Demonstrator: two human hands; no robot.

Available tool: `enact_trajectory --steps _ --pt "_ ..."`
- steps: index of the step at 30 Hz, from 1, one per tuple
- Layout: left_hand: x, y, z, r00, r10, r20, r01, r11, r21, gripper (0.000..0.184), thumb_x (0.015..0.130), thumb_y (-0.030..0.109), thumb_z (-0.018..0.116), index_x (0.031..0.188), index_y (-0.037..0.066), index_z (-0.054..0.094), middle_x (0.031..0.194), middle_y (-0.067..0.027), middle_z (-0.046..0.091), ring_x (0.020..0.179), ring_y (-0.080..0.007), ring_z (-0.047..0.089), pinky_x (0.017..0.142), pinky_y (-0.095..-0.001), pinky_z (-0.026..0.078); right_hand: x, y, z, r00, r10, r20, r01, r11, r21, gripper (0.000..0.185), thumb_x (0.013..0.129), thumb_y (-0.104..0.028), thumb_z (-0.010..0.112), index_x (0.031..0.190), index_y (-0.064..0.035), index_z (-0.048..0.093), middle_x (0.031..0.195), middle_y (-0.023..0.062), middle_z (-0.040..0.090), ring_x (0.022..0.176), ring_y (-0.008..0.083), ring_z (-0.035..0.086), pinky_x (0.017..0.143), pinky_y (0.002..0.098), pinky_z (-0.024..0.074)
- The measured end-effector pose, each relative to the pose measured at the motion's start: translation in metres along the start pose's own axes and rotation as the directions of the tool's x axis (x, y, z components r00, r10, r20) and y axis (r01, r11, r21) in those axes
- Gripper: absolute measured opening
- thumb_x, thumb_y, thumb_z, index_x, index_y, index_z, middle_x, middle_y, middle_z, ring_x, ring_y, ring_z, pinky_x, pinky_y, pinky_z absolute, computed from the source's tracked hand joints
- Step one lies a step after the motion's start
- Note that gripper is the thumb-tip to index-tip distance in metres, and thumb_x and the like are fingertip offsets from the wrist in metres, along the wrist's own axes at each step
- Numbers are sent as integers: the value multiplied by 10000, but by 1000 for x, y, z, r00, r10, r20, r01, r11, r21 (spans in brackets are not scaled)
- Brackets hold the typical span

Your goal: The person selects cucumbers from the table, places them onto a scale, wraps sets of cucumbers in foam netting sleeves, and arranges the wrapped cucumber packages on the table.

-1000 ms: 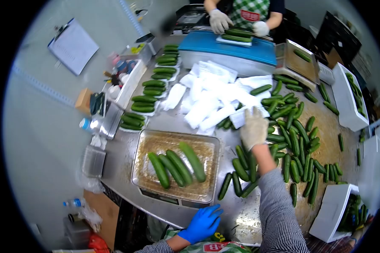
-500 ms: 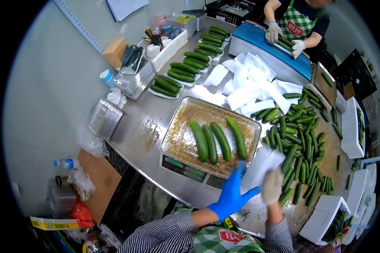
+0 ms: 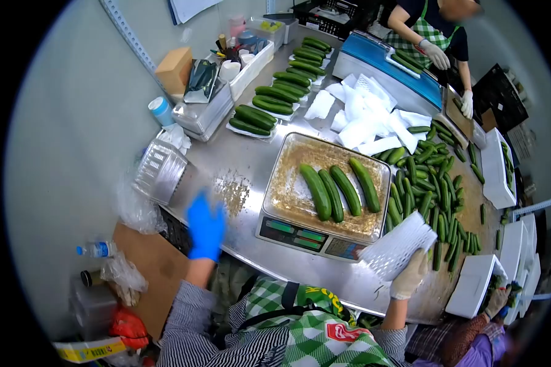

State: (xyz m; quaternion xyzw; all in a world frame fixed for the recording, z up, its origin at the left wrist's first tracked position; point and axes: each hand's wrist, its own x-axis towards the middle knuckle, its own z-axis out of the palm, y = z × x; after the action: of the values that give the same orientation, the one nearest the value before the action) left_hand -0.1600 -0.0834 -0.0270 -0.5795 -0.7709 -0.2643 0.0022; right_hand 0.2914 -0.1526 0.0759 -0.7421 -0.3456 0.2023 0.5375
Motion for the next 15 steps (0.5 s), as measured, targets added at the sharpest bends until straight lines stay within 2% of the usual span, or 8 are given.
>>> enact_trajectory --steps 1,2,4,7,9,12,15 --pt "27 -51 -6 996 60 -65 -41 964 263 563 941 320 599 1359 -42 494 1260 -269 586 1144 -406 578 990 -485 442 2 1 1 1000 -6 -27 7 1000 16 452 1046 -276 479 1262 114 551 1111 145 659 947 172 599 843 298 483" --pt "50 -85 -9 988 -3 -156 72 898 434 527 956 286 571 1353 -51 494 1244 -275 588 1120 -392 590 957 -487 462 5 6 3 998 -15 -58 17 999 33 460 1046 -285 480 1266 113 548 1120 146 655 958 176 600 855 299 482" --pt "83 -127 -17 992 -101 -78 126 866 485 449 947 244 570 1308 -21 548 1222 -248 605 1103 -382 593 917 -458 490 2 -1 10 994 1 -111 7 997 75 476 1042 -307 491 1282 102 539 1144 151 643 968 186 599 867 308 481" --pt "116 -181 -9 992 -79 101 16 855 518 315 915 184 581 1176 21 649 1126 -211 652 1017 -370 625 837 -431 516 -1 3 16 977 -150 -154 140 988 -71 456 1033 -296 512 1282 84 546 1128 137 645 966 188 598 875 309 478" --pt "128 -213 -15 989 -43 143 -14 926 378 243 882 160 597 1068 33 690 1028 -200 672 928 -376 641 786 -433 518 -5 -10 18 979 -166 -117 167 986 -4 387 1017 -217 539 1272 73 559 1116 117 648 971 172 591 881 302 472" --pt "139 -194 -37 981 104 164 -115 992 57 161 824 136 627 883 24 726 845 -212 675 771 -399 646 706 -459 513 -6 -9 11 973 -212 -96 210 977 -25 341 1006 -149 544 1265 72 564 1113 103 651 981 151 578 882 289 467" --pt "147 -205 -34 969 146 201 -172 978 119 154 790 133 650 838 10 729 826 -218 674 758 -410 645 702 -458 516 -16 3 13 985 -93 -146 97 995 17 333 1002 -136 548 1262 70 569 1117 93 647 984 143 574 876 274 466"
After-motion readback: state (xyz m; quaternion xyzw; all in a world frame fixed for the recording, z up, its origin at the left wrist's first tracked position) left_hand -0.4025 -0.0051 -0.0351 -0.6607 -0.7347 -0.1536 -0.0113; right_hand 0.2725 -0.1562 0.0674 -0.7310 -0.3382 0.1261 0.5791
